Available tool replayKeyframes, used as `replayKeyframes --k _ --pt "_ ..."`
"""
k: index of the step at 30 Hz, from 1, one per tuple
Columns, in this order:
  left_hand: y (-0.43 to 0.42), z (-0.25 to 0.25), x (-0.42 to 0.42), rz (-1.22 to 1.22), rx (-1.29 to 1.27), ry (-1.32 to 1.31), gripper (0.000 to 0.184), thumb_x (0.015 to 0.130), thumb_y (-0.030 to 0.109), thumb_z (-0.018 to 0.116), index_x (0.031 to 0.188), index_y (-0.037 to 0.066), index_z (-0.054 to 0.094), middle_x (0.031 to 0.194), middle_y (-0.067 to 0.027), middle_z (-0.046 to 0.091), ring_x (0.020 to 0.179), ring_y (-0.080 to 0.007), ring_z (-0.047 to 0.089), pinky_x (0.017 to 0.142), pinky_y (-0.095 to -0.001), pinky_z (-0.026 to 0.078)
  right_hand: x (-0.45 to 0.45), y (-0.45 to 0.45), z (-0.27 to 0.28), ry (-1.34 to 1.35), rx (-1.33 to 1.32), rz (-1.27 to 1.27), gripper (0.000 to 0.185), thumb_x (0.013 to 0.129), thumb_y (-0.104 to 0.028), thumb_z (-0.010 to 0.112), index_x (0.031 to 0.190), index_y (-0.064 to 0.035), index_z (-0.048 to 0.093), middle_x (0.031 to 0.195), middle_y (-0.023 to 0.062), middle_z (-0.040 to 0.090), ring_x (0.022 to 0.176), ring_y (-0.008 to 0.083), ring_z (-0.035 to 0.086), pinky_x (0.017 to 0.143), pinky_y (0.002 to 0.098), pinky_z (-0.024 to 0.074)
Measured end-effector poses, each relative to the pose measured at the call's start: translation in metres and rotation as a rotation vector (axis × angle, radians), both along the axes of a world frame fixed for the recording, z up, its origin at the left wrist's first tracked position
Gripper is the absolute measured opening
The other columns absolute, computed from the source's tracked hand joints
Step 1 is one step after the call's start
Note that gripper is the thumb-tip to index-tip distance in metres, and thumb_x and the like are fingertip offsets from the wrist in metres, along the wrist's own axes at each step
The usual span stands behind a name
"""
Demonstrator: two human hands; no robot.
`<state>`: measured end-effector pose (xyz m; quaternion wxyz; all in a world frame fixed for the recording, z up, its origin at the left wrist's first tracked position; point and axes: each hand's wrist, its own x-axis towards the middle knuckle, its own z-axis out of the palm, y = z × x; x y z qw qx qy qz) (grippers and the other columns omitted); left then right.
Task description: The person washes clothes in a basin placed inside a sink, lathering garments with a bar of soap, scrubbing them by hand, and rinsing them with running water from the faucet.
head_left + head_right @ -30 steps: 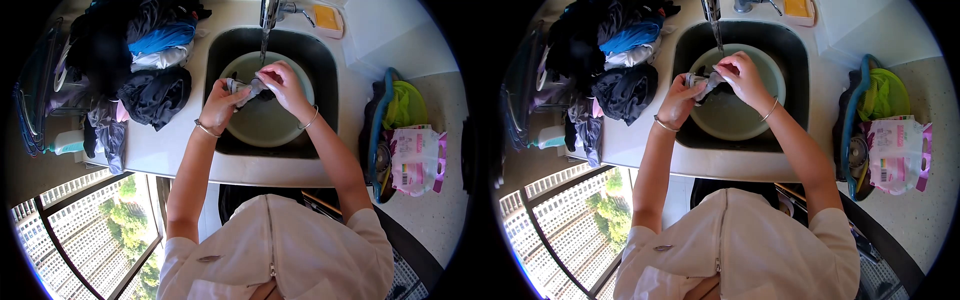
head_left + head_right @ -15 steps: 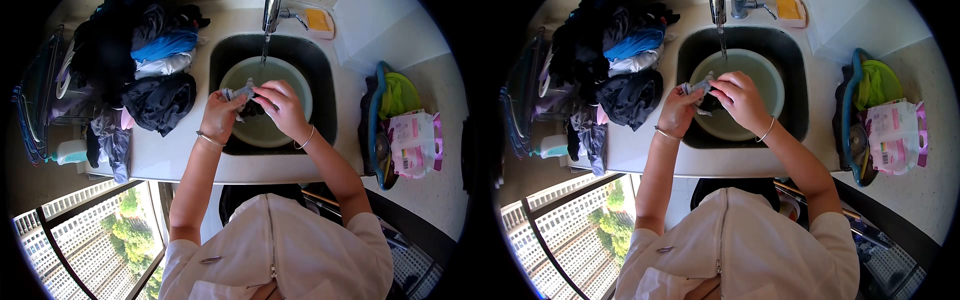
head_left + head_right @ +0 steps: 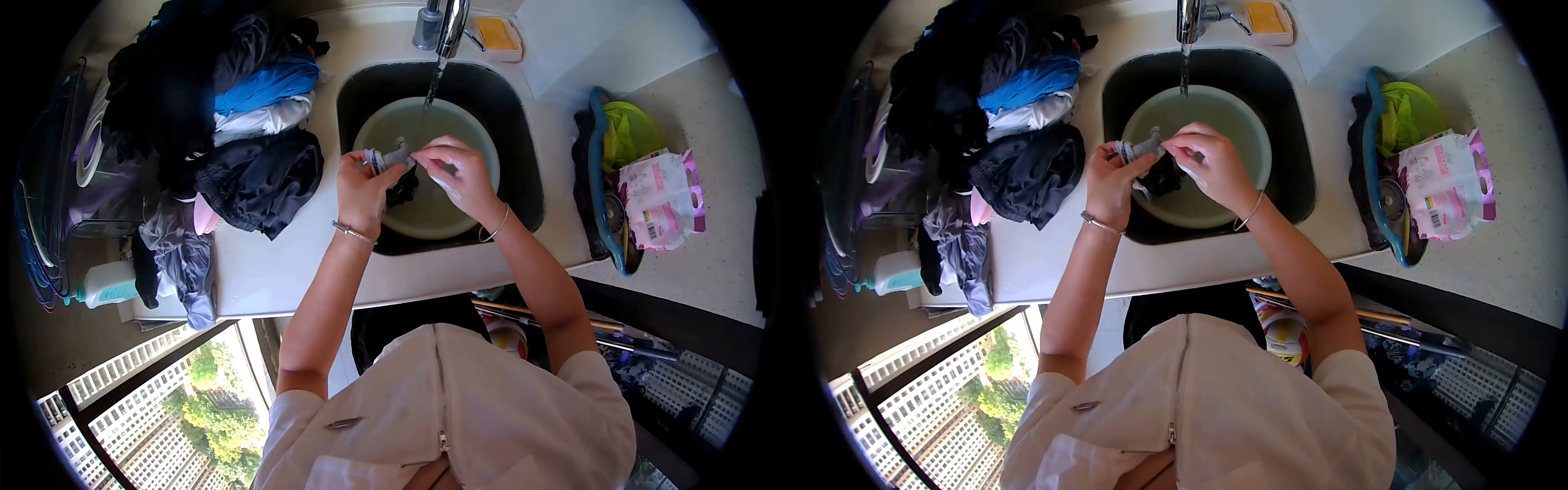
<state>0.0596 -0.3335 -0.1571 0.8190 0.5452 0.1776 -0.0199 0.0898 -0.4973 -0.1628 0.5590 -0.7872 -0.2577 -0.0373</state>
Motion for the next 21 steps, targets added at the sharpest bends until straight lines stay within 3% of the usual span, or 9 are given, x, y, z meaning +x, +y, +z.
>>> replayKeyframes --k 3,4,6,9,15,21 --pt "0.0 0.0 0.002 0.014 0.035 0.007 0.045 0.068 -0.004 0.071 0.101 -0.004 0.04 0.083 -0.0116 0.059 0.071 -0.014 0.057 0.064 -0.0231 0.046 0.005 -0.003 -0.01 0.169 0.131 0.041 0.014 0.081 0.001 0.058 0.094 0.0041 0.062 0.091 0.008 0.057 0.08 0.0128 0.057 0.07 0.0247 0.0468" --pt "0.0 -0.003 0.003 0.017 0.004 -0.003 0.045 0.068 -0.004 0.071 0.101 -0.004 0.04 0.083 -0.0112 0.059 0.07 -0.0139 0.057 0.064 -0.0233 0.045 0.007 -0.002 -0.011 0.166 0.131 0.047 0.014 0.081 0.001 0.058 0.094 0.0041 0.062 0.091 0.008 0.057 0.08 0.0128 0.057 0.07 0.0247 0.0468" --pt "0.002 -0.005 0.004 0.029 -0.027 -0.012 0.045 0.068 -0.004 0.07 0.101 -0.004 0.04 0.083 -0.0108 0.059 0.07 -0.0137 0.056 0.063 -0.0235 0.045 0.01 -0.001 -0.012 0.384 0.397 0.078 0.015 0.084 -0.002 0.057 0.096 0.0046 0.061 0.093 0.0076 0.056 0.081 0.0129 0.057 0.072 0.0245 0.047" --pt "0.005 -0.003 0.007 0.047 -0.073 -0.013 0.044 0.069 -0.005 0.07 0.101 -0.003 0.04 0.083 -0.0105 0.058 0.07 -0.0137 0.056 0.063 -0.0235 0.045 0.021 -0.003 -0.018 0.481 0.433 0.032 0.014 0.083 -0.004 0.06 0.093 0.0054 0.062 0.088 0.0063 0.059 0.079 0.0116 0.058 0.068 0.0215 0.0458" --pt "0.004 -0.007 0.011 0.084 -0.087 0.004 0.042 0.071 -0.006 0.068 0.101 -0.002 0.038 0.083 -0.0107 0.058 0.071 -0.0144 0.057 0.064 -0.0234 0.045 0.044 0.002 0.009 0.315 0.333 -0.062 0.013 0.083 -0.005 0.061 0.093 0.0032 0.063 0.083 0.0049 0.06 0.075 0.0096 0.058 0.066 0.0203 0.0457" --pt "-0.003 -0.005 0.011 0.201 -0.168 -0.032 0.043 0.069 -0.004 0.07 0.098 -0.001 0.038 0.079 -0.0098 0.059 0.065 -0.012 0.056 0.053 -0.0216 0.042 0.024 0.016 0.01 0.073 0.138 -0.023 0.011 0.08 -0.001 0.063 0.089 0.0041 0.064 0.082 0.0079 0.061 0.065 0.0105 0.058 0.058 0.0212 0.0461"
